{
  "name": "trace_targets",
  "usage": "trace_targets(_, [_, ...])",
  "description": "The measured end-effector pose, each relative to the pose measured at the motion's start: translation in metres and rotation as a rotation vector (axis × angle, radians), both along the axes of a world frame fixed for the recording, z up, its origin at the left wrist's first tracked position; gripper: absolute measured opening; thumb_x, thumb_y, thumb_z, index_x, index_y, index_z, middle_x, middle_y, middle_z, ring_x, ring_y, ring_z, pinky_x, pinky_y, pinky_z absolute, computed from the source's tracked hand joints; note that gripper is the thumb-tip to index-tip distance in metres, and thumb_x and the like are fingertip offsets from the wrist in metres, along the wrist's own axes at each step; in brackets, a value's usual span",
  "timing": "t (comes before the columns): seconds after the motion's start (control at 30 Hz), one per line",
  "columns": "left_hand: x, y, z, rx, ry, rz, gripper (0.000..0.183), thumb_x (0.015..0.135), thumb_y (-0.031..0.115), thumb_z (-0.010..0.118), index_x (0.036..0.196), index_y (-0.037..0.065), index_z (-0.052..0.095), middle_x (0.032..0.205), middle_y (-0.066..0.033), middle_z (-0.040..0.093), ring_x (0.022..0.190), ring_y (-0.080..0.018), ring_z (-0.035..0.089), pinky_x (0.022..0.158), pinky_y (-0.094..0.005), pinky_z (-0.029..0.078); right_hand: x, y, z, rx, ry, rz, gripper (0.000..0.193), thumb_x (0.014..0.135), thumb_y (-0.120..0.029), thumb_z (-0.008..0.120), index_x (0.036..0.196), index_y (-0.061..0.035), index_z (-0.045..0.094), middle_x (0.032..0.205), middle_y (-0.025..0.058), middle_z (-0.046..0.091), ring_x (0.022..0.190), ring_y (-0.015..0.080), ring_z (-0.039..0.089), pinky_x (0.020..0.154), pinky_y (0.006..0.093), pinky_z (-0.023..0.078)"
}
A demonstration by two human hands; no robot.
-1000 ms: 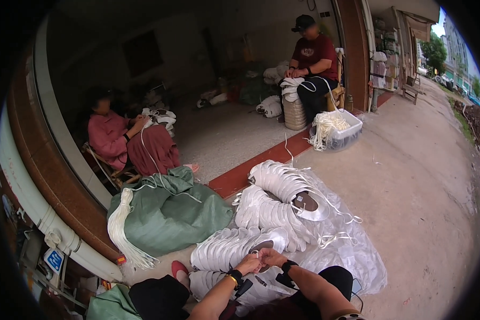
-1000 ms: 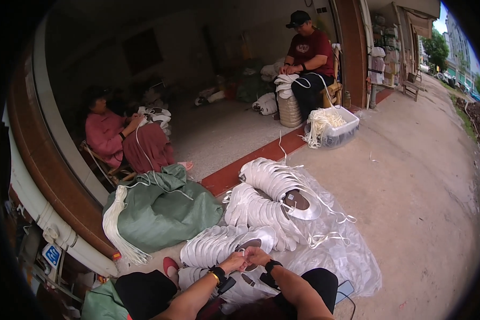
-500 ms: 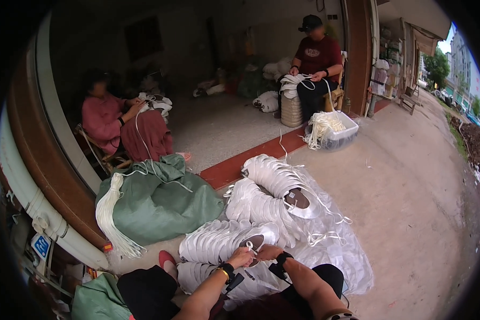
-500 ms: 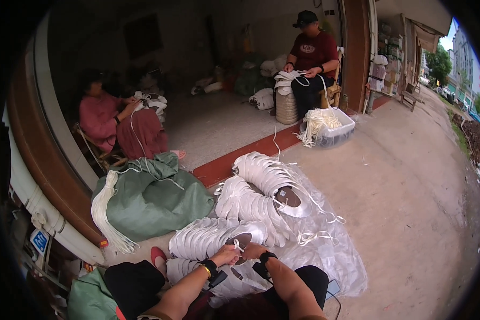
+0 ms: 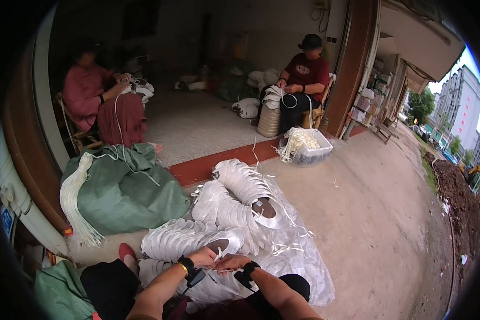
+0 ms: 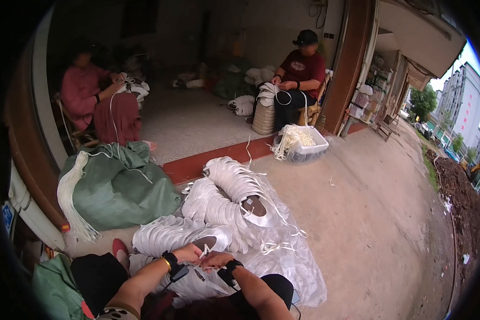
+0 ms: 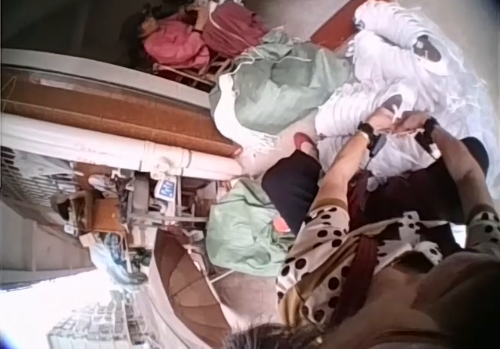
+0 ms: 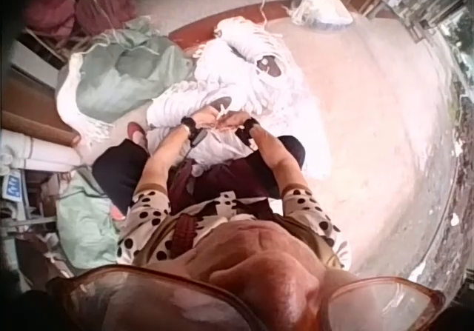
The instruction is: The recorder is lacing white shoes and then organizing a pile of shoe uppers.
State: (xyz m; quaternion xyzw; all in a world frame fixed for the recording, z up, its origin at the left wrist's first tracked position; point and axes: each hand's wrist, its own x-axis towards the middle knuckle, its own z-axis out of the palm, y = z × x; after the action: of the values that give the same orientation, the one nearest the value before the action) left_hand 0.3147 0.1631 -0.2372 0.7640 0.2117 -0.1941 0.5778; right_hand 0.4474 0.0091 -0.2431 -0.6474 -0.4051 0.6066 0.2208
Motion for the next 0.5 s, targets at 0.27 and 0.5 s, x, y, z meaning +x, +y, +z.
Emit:
trace_targets(0.27, [0.001,-0.033,0.000,0.909,-0.521,-0.348,0.010,0.081,0.007,0.063,0.089,0.003,0.069,0.094,-0.0215,0.067,0.094,-0.0389,0.066,0.080,-0.0485,0.054,0.003,0.000,-0.028,-0.138,-0.060,-0.135,0.028,0.082,-0.026,0.070,0.096,-0.0018,0.073,0.081,0.0045,0.072,0.072,0.0140,0.071,0.059,0.0260,0.055])
trace_targets(0.5, [-0.004,-0.049,-0.003,1.063,-0.622,-0.043,0.015,0.075,0.016,0.074,0.085,0.007,0.068,0.094,-0.0101,0.060,0.097,-0.0327,0.060,0.084,-0.0454,0.049,0.011,-0.002,-0.039,0.098,0.190,-0.408,0.022,0.083,-0.020,0.078,0.101,-0.0120,0.070,0.087,0.0003,0.071,0.069,0.0084,0.067,0.055,0.0210,0.050])
